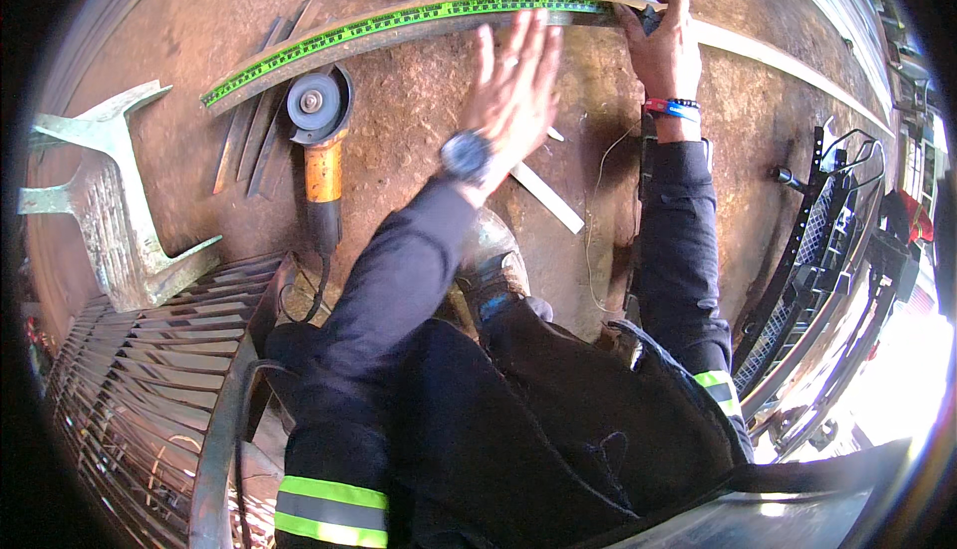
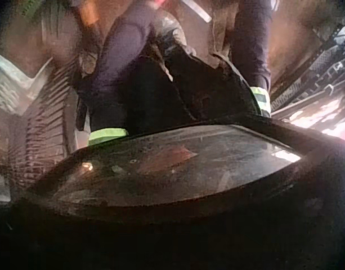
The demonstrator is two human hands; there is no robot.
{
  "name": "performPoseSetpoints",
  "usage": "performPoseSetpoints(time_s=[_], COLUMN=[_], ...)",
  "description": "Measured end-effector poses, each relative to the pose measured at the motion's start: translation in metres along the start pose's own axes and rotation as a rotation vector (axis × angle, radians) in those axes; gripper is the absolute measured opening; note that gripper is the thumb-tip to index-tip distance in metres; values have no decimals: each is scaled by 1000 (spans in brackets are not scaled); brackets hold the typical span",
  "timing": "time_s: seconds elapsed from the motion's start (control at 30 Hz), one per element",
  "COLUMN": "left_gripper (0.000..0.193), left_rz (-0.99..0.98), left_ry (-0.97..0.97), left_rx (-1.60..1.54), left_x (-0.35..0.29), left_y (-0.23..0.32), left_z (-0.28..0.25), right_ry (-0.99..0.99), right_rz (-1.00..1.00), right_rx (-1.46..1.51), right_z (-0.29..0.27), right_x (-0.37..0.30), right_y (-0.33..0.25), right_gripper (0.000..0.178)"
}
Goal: The person uses an angle grinder to cut a curved metal bar, generating sparks. They pause to measure the bar with a tape measure and mark it with a square before resuming the cutting process.
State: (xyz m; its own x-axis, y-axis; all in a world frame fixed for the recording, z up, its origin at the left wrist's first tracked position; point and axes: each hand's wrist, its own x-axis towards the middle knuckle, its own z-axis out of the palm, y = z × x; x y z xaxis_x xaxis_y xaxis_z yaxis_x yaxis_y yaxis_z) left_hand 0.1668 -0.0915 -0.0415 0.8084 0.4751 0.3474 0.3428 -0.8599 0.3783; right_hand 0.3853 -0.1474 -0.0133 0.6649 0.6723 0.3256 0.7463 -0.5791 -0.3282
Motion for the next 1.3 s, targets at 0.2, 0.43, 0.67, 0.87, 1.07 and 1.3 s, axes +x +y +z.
performPoseSetpoints(time_s=[0.2,0.43,0.67,0.87,1.07,1.3], left_gripper=[69,63,63,62,65,61], left_rz=[-60,-78,-113,-151,-249,-274], left_ry=[-96,-124,-136,-91,-109,-132], left_rx=[338,370,421,409,463,455], left_x=[48,44,46,53,59,65], left_y=[13,19,19,25,38,52], left_z=[41,48,45,53,54,50], right_ry=[168,-102,-241,-174,-361,-44], right_rz=[-90,132,0,-141,214,115], right_rx=[-45,378,79,281,1009,793], right_z=[-5,-1,64,75,89,72], right_x=[-15,-170,-208,-202,-208,-145], right_y=[6,-19,-13,-19,-60,-136], right_gripper=[59,8,27,35,38,26])
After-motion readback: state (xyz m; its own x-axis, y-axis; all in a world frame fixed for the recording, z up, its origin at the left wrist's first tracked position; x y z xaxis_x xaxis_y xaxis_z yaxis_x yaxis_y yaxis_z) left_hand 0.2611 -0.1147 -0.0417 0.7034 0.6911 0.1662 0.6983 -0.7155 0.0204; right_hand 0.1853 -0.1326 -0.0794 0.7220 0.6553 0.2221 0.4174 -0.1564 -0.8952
